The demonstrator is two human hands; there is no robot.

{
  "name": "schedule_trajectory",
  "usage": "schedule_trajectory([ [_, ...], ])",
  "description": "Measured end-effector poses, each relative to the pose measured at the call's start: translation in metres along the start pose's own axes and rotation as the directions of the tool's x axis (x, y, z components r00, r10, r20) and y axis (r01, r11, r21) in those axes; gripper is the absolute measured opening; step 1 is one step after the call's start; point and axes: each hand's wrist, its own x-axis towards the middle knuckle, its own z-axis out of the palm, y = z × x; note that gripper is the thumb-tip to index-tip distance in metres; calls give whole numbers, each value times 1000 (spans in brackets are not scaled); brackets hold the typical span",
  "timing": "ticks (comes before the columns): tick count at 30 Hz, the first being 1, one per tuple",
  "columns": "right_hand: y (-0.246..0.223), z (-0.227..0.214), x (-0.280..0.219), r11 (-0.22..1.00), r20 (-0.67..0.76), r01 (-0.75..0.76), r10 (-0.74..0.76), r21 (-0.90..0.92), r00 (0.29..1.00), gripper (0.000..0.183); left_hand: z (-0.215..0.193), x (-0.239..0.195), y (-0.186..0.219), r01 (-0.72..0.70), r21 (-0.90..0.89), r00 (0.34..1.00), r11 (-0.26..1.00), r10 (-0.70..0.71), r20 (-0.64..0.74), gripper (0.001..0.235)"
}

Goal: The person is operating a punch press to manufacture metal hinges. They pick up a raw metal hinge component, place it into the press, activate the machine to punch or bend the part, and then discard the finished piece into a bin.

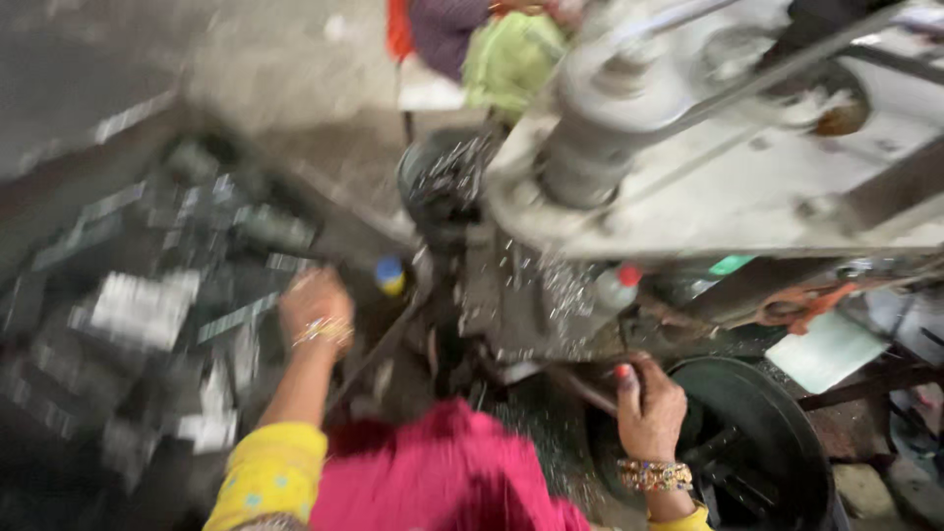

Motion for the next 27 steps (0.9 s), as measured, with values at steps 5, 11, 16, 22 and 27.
schedule_trajectory([
  [5, -15, 4, 21, 984, 89, -171, 175, -52, 981, 32, 49, 91, -56, -111, 262, 943, 959, 19, 332, 56],
  [11, -10, 10, 22, 969, 80, -186, 200, -163, 976, 38, 70, 126, -64, -143, 296, 902, 944, 1, 433, 43],
  [16, -18, 10, 21, 959, 108, -214, 237, -187, 965, 38, 53, 96, -62, -153, 276, 916, 949, 31, 401, 39],
  [22, -17, 13, 19, 958, 106, -153, 183, -242, 977, 39, 25, 74, -68, -137, 215, 877, 967, 17, 480, 66],
  [27, -8, 15, 19, 968, 88, -159, 179, -197, 980, 41, 38, 73, -89, -43, 93, 952, 995, 13, 307, 69],
])
